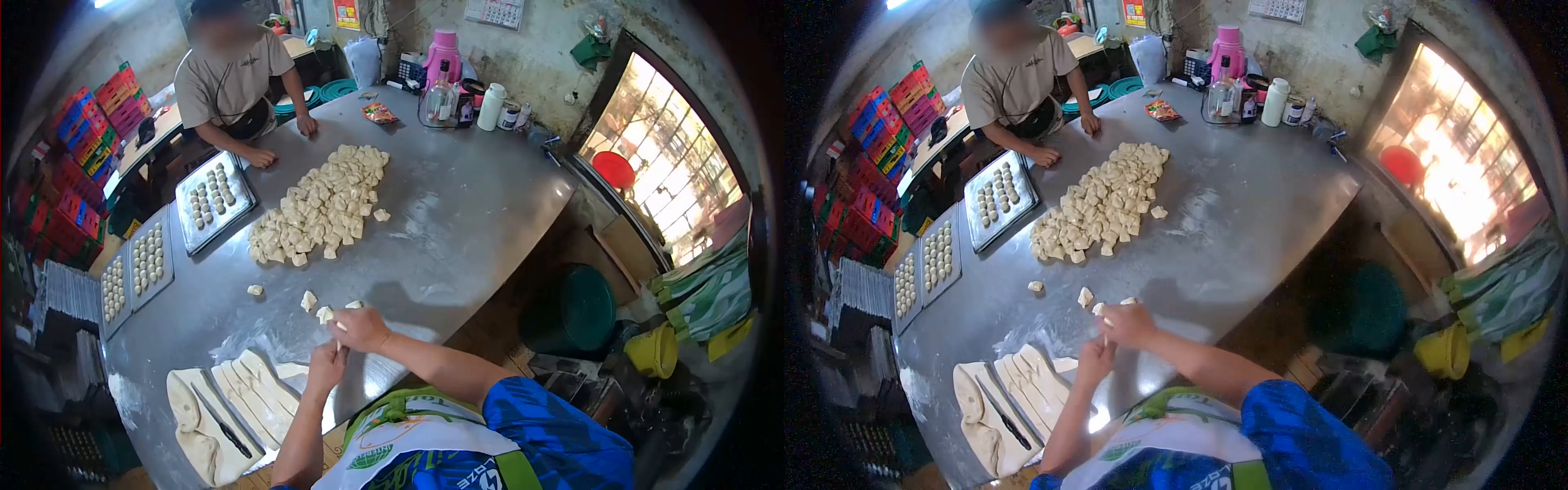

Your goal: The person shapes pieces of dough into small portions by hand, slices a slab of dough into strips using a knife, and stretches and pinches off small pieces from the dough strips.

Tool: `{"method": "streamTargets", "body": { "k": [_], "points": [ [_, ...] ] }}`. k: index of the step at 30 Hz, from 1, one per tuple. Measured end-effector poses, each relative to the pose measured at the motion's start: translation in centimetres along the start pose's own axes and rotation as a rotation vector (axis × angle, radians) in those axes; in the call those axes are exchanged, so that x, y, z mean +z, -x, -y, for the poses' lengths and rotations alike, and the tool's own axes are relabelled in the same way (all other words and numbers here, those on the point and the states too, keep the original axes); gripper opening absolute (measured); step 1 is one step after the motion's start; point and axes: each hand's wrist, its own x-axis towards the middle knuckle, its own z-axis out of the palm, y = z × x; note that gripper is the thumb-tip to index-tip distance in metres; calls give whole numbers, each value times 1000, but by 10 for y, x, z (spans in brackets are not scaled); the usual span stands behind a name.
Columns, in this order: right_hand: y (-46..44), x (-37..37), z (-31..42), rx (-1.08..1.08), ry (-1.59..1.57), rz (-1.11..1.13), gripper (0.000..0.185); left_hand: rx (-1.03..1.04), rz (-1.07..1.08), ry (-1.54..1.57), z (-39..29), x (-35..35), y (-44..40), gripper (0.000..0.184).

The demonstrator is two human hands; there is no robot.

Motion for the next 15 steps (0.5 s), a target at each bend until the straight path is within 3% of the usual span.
{"method": "streamTargets", "body": {
  "k": [1, 4, 5, 6, 7, 9, 10, 14, 15],
  "points": [
    [-8, -6, -12, 58, 130, 117, 29, 129, -35, 41, -5, -1, 5, 42],
    [-12, 10, -69, 39, 147, 94, 34, 499, -107, 162, -9, 6, 27, 31],
    [-11, 21, -75, -98, 178, -25, 38, 505, -121, 158, -10, 7, 23, 31],
    [-6, 33, -77, -230, 203, -141, 42, 539, -276, 118, -8, 10, 18, 25],
    [-1, 23, -63, -229, 197, -139, 42, 566, -420, 77, -3, 15, 15, 20],
    [2, 2, -32, -346, -258, 180, 43, 618, -638, 15, 8, 20, -1, 15],
    [0, 1, -29, -341, -260, 176, 43, 636, -709, -8, 15, 21, -10, 14],
    [-5, 5, -12, -406, -428, 157, 44, 281, -245, 70, 70, 0, -21, 15],
    [-7, 6, -12, -403, -428, 152, 44, 284, -240, 68, 64, 0, -20, 15]
  ]
}}
